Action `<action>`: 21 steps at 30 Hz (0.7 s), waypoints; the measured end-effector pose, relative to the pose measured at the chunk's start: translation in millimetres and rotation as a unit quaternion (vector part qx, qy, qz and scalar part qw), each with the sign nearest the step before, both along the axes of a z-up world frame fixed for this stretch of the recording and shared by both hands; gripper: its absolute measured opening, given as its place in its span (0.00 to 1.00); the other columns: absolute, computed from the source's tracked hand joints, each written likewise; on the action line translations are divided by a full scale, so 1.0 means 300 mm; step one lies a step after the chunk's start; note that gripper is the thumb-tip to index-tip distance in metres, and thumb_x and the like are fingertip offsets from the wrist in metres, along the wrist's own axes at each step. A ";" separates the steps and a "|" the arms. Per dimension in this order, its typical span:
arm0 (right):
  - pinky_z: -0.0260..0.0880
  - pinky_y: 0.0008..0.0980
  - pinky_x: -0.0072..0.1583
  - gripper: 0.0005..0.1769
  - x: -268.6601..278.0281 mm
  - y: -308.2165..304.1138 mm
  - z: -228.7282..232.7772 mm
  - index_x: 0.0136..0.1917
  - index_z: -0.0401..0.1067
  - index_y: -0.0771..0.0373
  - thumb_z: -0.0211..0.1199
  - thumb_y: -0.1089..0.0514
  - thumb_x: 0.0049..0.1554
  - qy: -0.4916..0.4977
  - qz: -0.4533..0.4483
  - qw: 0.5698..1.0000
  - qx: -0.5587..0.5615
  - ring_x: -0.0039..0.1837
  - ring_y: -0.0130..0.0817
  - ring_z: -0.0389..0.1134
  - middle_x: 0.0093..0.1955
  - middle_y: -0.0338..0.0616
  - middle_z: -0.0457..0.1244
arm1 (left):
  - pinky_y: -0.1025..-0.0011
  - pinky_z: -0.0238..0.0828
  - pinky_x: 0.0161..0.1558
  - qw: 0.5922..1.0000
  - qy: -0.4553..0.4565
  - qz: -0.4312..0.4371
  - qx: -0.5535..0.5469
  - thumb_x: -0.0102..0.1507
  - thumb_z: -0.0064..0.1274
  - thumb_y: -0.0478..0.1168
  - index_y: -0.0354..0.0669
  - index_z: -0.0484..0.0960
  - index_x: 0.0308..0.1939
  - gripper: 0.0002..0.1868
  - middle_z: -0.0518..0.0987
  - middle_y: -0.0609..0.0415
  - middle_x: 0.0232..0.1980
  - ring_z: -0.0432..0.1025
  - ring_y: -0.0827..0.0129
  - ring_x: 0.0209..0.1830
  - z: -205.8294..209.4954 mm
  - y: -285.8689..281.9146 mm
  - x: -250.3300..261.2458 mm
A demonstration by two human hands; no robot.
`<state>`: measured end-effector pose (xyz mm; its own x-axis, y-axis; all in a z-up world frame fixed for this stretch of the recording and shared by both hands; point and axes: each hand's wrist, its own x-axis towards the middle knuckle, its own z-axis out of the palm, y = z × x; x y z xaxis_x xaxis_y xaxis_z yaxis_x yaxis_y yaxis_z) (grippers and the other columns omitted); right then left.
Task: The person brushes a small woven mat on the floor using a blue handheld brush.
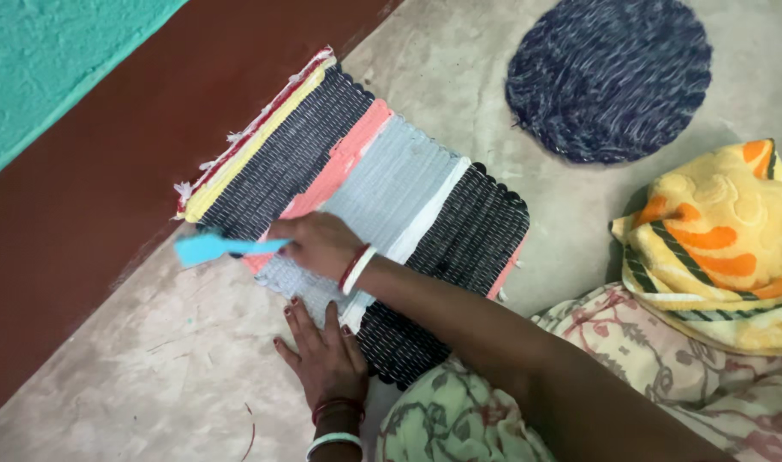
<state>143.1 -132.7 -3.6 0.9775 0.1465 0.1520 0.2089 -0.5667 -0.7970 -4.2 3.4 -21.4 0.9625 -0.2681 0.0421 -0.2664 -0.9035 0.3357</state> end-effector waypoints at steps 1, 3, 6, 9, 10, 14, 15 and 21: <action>0.70 0.47 0.51 0.10 0.024 -0.034 -0.019 0.51 0.76 0.55 0.67 0.60 0.54 -0.004 -0.037 0.999 -0.005 0.48 0.49 0.72 0.44 0.49 0.71 | 0.30 0.31 0.72 1.000 0.006 0.004 0.006 0.63 0.44 0.45 0.50 0.70 0.68 0.28 0.50 0.36 0.81 0.43 0.44 0.82 0.003 -0.001 0.001; 0.71 0.45 0.49 0.10 0.070 -0.155 -0.055 0.50 0.77 0.56 0.68 0.59 0.54 0.003 -0.135 0.991 0.013 0.47 0.49 0.73 0.41 0.51 0.70 | 0.29 0.29 0.71 0.999 0.010 0.013 0.029 0.63 0.44 0.45 0.53 0.69 0.69 0.28 0.51 0.40 0.81 0.43 0.46 0.82 0.013 0.003 -0.002; 0.72 0.41 0.45 0.10 0.068 -0.404 -0.056 0.50 0.77 0.60 0.67 0.62 0.53 -0.048 -0.314 0.947 0.055 0.43 0.45 0.75 0.40 0.53 0.71 | 0.27 0.28 0.70 0.998 0.008 0.018 0.057 0.64 0.44 0.45 0.56 0.69 0.70 0.28 0.51 0.45 0.81 0.42 0.49 0.82 0.022 -0.004 -0.005; 0.72 0.41 0.43 0.08 -0.001 -0.490 -0.005 0.50 0.75 0.62 0.65 0.62 0.55 -0.024 -0.391 0.918 0.059 0.38 0.44 0.74 0.38 0.52 0.70 | 0.27 0.28 0.70 0.999 0.003 0.011 0.042 0.65 0.41 0.46 0.56 0.67 0.71 0.28 0.50 0.44 0.82 0.41 0.48 0.82 0.022 0.000 0.002; 0.71 0.41 0.41 0.08 -0.038 -0.481 0.010 0.50 0.74 0.63 0.64 0.61 0.56 -0.008 -0.395 0.916 0.068 0.37 0.44 0.74 0.37 0.51 0.70 | 0.28 0.29 0.70 1.000 -0.003 0.005 0.028 0.65 0.40 0.46 0.54 0.67 0.72 0.29 0.49 0.43 0.82 0.40 0.47 0.83 0.016 0.000 0.001; 0.73 0.40 0.49 0.17 -0.133 -0.248 0.009 0.58 0.75 0.60 0.65 0.62 0.54 -0.051 -0.066 0.995 0.057 0.45 0.48 0.73 0.47 0.53 0.70 | 0.28 0.30 0.71 1.000 -0.008 0.001 0.022 0.66 0.39 0.47 0.52 0.66 0.72 0.29 0.48 0.41 0.83 0.39 0.45 0.83 0.002 0.005 -0.003; 0.72 0.41 0.51 0.16 -0.151 -0.195 0.002 0.56 0.76 0.59 0.65 0.61 0.53 -0.033 -0.003 0.999 0.029 0.48 0.48 0.73 0.48 0.51 0.71 | 0.28 0.30 0.71 0.999 -0.007 0.000 0.032 0.66 0.39 0.48 0.52 0.66 0.72 0.29 0.48 0.41 0.83 0.39 0.45 0.83 -0.002 0.002 -0.001; 0.75 0.38 0.50 0.17 -0.088 -0.284 -0.069 0.57 0.78 0.61 0.68 0.60 0.53 0.012 -0.125 0.992 0.012 0.47 0.46 0.75 0.49 0.53 0.71 | 0.29 0.31 0.72 0.999 -0.017 0.005 0.031 0.67 0.39 0.48 0.53 0.66 0.72 0.28 0.49 0.42 0.83 0.40 0.45 0.83 -0.008 0.004 -0.006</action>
<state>116.6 -218.0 -24.4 0.9862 -0.1038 0.1289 0.0453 -0.5796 -0.8136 -5.8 4.7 -23.7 0.9635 -0.2614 0.0583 -0.2672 -0.9248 0.2709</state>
